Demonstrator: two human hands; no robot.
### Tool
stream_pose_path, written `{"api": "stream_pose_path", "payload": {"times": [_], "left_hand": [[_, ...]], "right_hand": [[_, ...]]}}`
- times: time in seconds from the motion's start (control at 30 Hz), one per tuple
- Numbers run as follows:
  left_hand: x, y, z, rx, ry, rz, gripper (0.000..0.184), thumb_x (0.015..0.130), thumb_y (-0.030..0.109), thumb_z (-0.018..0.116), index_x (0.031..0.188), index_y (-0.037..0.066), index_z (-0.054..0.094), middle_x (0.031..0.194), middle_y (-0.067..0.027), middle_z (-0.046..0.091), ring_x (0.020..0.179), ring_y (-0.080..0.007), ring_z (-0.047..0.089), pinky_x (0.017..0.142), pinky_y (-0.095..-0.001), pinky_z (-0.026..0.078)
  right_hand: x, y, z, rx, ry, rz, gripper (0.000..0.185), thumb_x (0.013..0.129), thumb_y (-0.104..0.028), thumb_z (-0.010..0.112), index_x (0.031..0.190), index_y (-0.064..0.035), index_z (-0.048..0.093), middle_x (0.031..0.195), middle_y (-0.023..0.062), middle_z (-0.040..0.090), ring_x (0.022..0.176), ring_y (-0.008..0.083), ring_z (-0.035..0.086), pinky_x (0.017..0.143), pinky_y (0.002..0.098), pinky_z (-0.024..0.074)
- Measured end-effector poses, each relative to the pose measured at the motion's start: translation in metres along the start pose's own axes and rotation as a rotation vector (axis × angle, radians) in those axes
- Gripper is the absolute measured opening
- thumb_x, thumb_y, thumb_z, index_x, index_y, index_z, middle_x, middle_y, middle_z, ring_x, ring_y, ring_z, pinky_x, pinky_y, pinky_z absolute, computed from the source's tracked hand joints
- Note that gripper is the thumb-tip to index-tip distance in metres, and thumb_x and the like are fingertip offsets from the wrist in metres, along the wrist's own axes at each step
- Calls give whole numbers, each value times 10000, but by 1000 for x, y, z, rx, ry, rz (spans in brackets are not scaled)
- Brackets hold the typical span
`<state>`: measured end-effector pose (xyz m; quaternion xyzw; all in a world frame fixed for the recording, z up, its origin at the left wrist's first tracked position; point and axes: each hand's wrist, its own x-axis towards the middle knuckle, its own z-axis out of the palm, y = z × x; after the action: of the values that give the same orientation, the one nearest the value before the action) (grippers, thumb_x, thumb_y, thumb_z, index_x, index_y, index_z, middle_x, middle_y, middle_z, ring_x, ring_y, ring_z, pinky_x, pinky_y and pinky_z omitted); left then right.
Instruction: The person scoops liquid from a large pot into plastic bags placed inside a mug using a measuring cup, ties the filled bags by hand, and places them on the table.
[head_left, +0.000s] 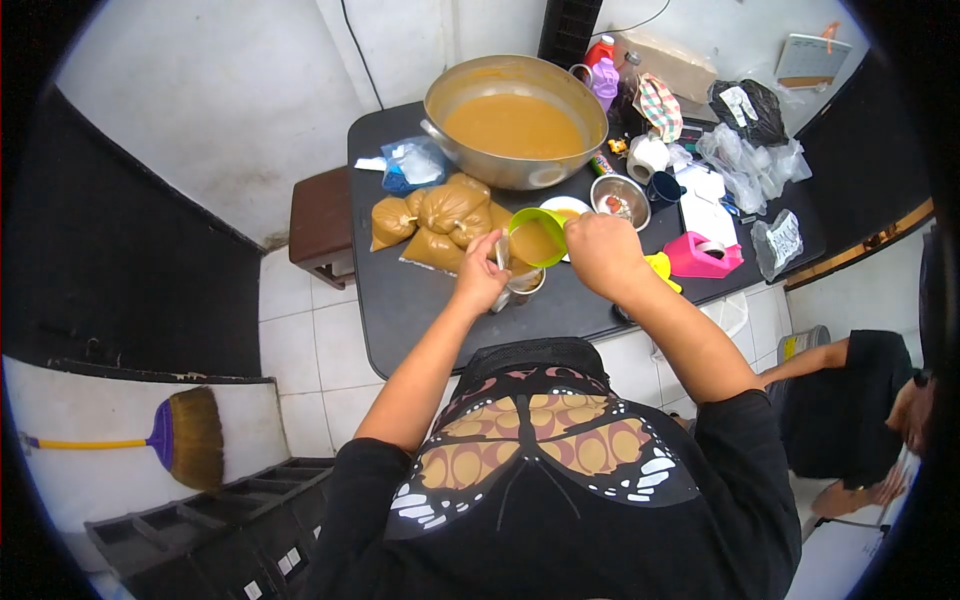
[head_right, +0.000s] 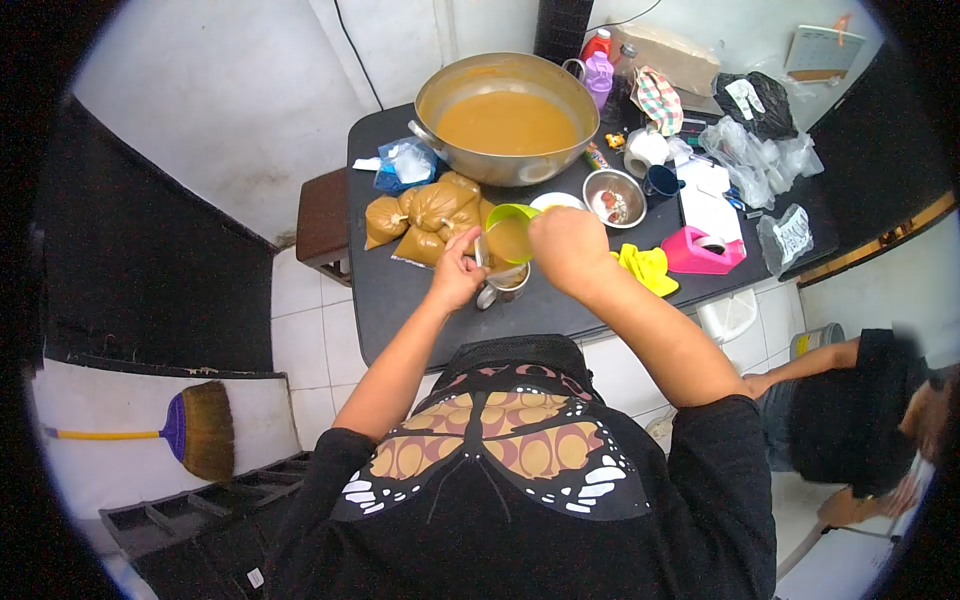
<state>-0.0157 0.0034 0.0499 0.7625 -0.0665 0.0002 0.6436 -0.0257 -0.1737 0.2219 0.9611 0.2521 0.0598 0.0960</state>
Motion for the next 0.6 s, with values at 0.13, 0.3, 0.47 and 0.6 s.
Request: {"api": "stream_pose_path", "payload": {"times": [0.13, 0.3, 0.47, 0.6], "left_hand": [[0, 0, 2, -31, 9, 4, 657, 670, -123, 582, 1290, -25, 390, 1253, -86, 356, 605, -73, 523, 525, -217, 471], [-1, 5, 1, -33, 2, 4, 655, 674, -128, 576, 1293, -21, 390, 1219, -76, 363, 617, -67, 513, 534, -212, 467], [-2, 2, 2, -83, 6, -5, 656, 678, -132, 573, 1296, -33, 378, 1234, -74, 347, 618, -68, 513, 530, -212, 467], [-3, 5, 2, -135, 11, -23, 651, 683, -133, 571, 1296, -55, 364, 1254, -77, 335, 617, -67, 515, 516, -211, 466]], "right_hand": [[0, -2, -3, -22, 1, -3, 110, 720, -73, 533, 745, -26, 628, 738, 134, 637, 674, 247, 647, 573, 340, 516], [1, -7, -5, -52, -9, 2, 109, 723, -79, 535, 750, -29, 628, 739, 124, 637, 673, 235, 647, 563, 329, 515], [0, -12, -5, -97, 39, -16, 86, 697, -105, 578, 719, -69, 653, 714, 100, 641, 677, 217, 650, 555, 311, 520], [0, -12, -11, -77, -1, -46, 108, 718, -78, 540, 763, -27, 624, 745, 112, 630, 685, 226, 643, 562, 320, 514]]}}
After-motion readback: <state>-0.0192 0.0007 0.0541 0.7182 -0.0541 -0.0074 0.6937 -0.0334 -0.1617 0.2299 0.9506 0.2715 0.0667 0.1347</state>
